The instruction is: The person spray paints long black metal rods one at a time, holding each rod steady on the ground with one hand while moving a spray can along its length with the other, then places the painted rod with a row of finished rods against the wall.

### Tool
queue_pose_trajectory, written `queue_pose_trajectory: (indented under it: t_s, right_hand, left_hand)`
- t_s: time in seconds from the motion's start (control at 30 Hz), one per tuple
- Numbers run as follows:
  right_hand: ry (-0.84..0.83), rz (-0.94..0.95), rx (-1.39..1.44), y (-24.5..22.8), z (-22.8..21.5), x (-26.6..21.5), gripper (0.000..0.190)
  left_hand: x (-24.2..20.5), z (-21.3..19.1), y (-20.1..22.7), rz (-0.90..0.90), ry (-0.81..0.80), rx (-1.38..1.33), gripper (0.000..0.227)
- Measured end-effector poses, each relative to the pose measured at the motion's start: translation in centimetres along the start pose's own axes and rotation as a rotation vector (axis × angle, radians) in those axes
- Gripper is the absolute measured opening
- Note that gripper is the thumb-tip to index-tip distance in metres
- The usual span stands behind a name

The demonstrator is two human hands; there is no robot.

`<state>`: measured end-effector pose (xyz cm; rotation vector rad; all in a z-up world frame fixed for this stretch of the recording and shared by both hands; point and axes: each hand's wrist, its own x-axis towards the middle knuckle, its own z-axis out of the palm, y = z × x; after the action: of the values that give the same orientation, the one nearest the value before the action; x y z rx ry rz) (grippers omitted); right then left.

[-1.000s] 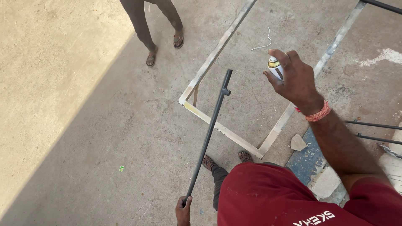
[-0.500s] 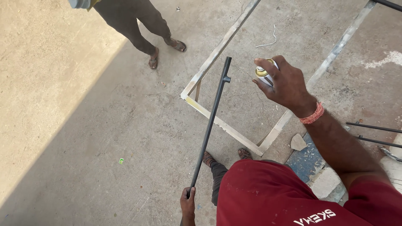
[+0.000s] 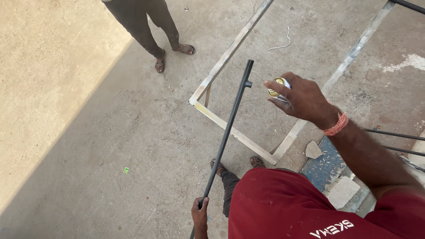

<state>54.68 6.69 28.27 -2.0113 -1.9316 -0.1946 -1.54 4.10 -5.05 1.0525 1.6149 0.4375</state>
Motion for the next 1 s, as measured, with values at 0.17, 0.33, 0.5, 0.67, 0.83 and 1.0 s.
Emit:
queue_pose_trajectory:
  t_s: [0.17, 0.33, 0.5, 0.67, 0.83, 1.0]
  right_hand:
    - [0.205, 0.115, -0.028, 3.1, -0.1, -0.3, 0.063]
    - [0.371, 0.154, -0.024, 4.0, 0.8, 0.4, 0.069]
    - [0.076, -0.100, 0.031, -0.5, 3.4, -0.6, 0.071]
    - [0.108, -0.093, 0.049, 2.0, 4.5, -0.4, 0.076]
    - [0.362, 0.117, -0.057, 4.6, 2.4, 0.9, 0.070]
    - [0.191, 0.024, -0.080, 1.2, 5.3, -0.3, 0.070]
  left_hand:
    - [0.6, -0.2, -0.2, 0.044, -0.116, -0.016, 0.027]
    - [0.4, 0.2, 0.1, 0.012, -0.168, -0.023, 0.030]
    - [0.0, 0.5, -0.2, 0.004, -0.135, 0.022, 0.031]
    - [-1.1, 0.2, -0.2, -0.002, -0.104, 0.052, 0.033]
    - [-2.1, 0.5, 1.1, -0.007, -0.058, 0.112, 0.031]
    - [-2.7, 0.8, 1.6, 0.009, -0.041, 0.095, 0.027]
